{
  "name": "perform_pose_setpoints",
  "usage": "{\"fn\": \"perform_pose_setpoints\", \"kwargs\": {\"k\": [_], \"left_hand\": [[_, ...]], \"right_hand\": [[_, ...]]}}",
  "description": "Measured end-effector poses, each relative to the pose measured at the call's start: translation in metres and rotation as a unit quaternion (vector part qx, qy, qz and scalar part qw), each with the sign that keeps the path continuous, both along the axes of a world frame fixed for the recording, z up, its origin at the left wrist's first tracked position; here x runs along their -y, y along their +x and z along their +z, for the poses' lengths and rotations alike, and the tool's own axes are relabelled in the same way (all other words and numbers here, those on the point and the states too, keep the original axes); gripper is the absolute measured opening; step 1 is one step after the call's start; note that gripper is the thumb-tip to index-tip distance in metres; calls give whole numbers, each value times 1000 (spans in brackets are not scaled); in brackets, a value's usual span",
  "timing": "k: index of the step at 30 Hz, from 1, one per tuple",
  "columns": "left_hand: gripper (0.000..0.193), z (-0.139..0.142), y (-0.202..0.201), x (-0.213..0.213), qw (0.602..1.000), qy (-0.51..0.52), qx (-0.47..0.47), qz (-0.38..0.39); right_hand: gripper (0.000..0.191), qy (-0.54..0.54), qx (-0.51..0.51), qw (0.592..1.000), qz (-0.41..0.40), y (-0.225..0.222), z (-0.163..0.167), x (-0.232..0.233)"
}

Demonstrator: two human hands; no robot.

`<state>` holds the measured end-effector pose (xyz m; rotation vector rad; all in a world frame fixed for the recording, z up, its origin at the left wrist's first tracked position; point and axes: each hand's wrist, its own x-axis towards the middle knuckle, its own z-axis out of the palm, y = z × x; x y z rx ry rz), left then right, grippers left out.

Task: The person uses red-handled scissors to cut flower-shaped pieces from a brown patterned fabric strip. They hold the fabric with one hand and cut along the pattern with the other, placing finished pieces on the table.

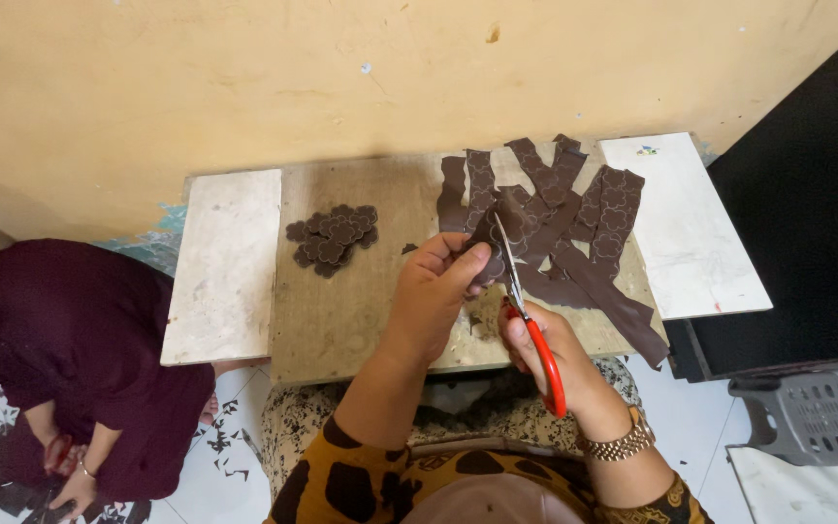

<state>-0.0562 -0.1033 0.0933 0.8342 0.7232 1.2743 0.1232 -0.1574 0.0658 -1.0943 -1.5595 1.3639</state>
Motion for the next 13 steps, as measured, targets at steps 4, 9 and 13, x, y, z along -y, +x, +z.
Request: {"fn": "perform_pose_setpoints", "kwargs": {"k": [4, 9, 13], "left_hand": [[15, 3, -3, 0, 997, 34, -66, -2], [14, 4, -4, 0, 996, 32, -87, 7], [14, 2, -4, 1, 995, 46, -90, 14]], "right_hand": [[56, 11, -4, 1000, 16, 0, 4, 1], [55, 3, -26, 1000, 13, -4, 4, 2], [55, 3, -41, 999, 11, -4, -1, 2]]}}
